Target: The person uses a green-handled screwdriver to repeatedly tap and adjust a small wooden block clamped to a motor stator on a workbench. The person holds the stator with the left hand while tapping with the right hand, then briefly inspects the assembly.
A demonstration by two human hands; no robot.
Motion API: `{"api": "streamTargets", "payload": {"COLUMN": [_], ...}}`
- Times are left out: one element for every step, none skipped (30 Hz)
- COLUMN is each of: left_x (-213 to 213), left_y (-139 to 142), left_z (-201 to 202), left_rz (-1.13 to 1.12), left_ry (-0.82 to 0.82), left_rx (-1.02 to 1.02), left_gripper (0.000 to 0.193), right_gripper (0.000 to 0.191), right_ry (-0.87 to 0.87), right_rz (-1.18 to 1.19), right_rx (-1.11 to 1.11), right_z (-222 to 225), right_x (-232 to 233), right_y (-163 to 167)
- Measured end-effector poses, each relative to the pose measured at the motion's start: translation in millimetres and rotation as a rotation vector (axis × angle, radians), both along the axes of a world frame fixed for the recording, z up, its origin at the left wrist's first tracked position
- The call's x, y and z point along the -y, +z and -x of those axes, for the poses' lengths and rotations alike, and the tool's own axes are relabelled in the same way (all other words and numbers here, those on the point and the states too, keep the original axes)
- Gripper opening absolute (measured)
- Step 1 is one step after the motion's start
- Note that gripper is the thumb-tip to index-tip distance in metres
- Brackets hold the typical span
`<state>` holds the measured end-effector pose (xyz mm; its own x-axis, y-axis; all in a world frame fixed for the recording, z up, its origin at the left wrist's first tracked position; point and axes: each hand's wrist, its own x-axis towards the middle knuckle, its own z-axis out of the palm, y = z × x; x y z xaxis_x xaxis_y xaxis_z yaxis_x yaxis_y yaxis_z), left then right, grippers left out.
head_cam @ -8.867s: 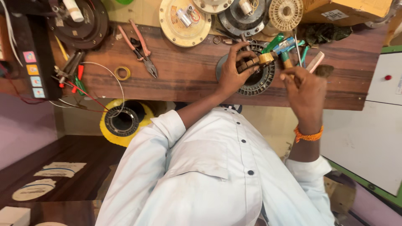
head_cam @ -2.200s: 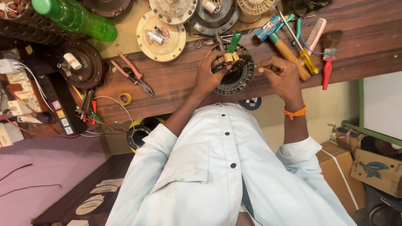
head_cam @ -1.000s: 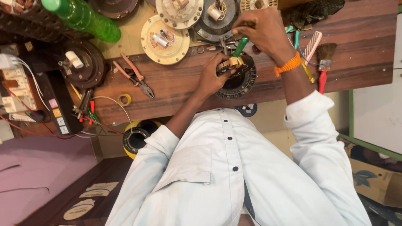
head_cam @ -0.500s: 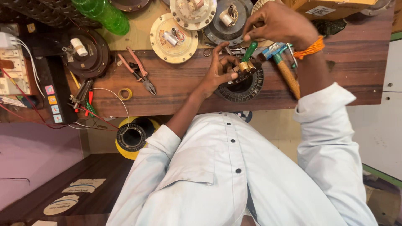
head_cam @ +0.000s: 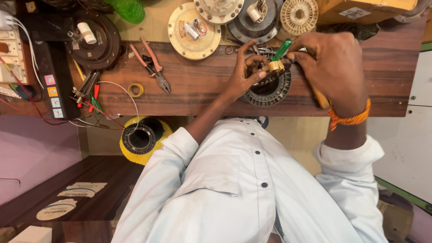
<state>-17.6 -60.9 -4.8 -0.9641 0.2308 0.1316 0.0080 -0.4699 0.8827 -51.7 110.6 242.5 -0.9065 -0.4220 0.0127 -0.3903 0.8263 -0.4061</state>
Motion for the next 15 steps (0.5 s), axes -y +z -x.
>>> {"api": "streamTargets", "payload": {"left_x": [0, 0, 0, -1, -2, -2, -2, -2, -1, 0, 0, 1, 2, 3, 4], "left_y": [0, 1, 3, 4, 6, 7, 8, 8, 8, 8, 8, 8, 9, 10, 12], "left_z": [-1, -3, -2, -2, -2, -2, -2, -2, -3, -3, -3, -3, -2, -2, -3], "left_rz": [0.023, 0.047, 0.070, 0.057, 0.043, 0.028, 0.042, 0.058, 0.074, 0.072, 0.070, 0.069, 0.078, 0.089, 0.099], "left_ry": [0.013, 0.023, 0.029, 0.032, 0.038, 0.049, 0.039, 0.035, 0.030, 0.027, 0.021, 0.011, -0.004, -0.022, -0.041], "left_rx": [0.015, 0.026, 0.031, 0.027, 0.024, 0.023, 0.013, 0.005, -0.002, 0.001, 0.004, 0.004, -0.012, -0.028, -0.041], "left_gripper": [0.092, 0.092, 0.091, 0.090, 0.089, 0.088, 0.086, 0.084, 0.083, 0.080, 0.078, 0.076, 0.070, 0.064, 0.059], "right_gripper": [0.004, 0.008, 0.007, 0.007, 0.007, 0.005, 0.006, 0.010, 0.009, 0.009, 0.009, 0.008, 0.007, 0.006, 0.004], "right_ry": [0.018, 0.032, -0.005, -0.044, -0.079, -0.183, -0.281, -0.374, -0.428, -0.485, -0.545, -0.544, -0.545, -0.547, -0.554], "right_rz": [0.007, 0.016, 0.033, 0.046, 0.058, 0.131, 0.205, 0.280, 0.297, 0.314, 0.331, 0.369, 0.408, 0.449, 0.448], "right_rx": [-0.063, -0.130, -0.152, -0.176, -0.199, -0.156, -0.109, -0.057, -0.040, -0.022, -0.005, 0.015, 0.033, 0.050, 0.104], "right_z": [-10, -20, -30, -41, -52, -61, -68, -75, -80, -85, -92, -98, -105, -112, -121], "right_x": [0, 0, 0, -1, -2, -5, -9, -12, -17, -23, -29, -35, -39, -43, -44], "right_y": [-3, -7, -11, -15, -21, -25, -31, -38, -45, -53, -61, -71, -82, -95, -109]}}
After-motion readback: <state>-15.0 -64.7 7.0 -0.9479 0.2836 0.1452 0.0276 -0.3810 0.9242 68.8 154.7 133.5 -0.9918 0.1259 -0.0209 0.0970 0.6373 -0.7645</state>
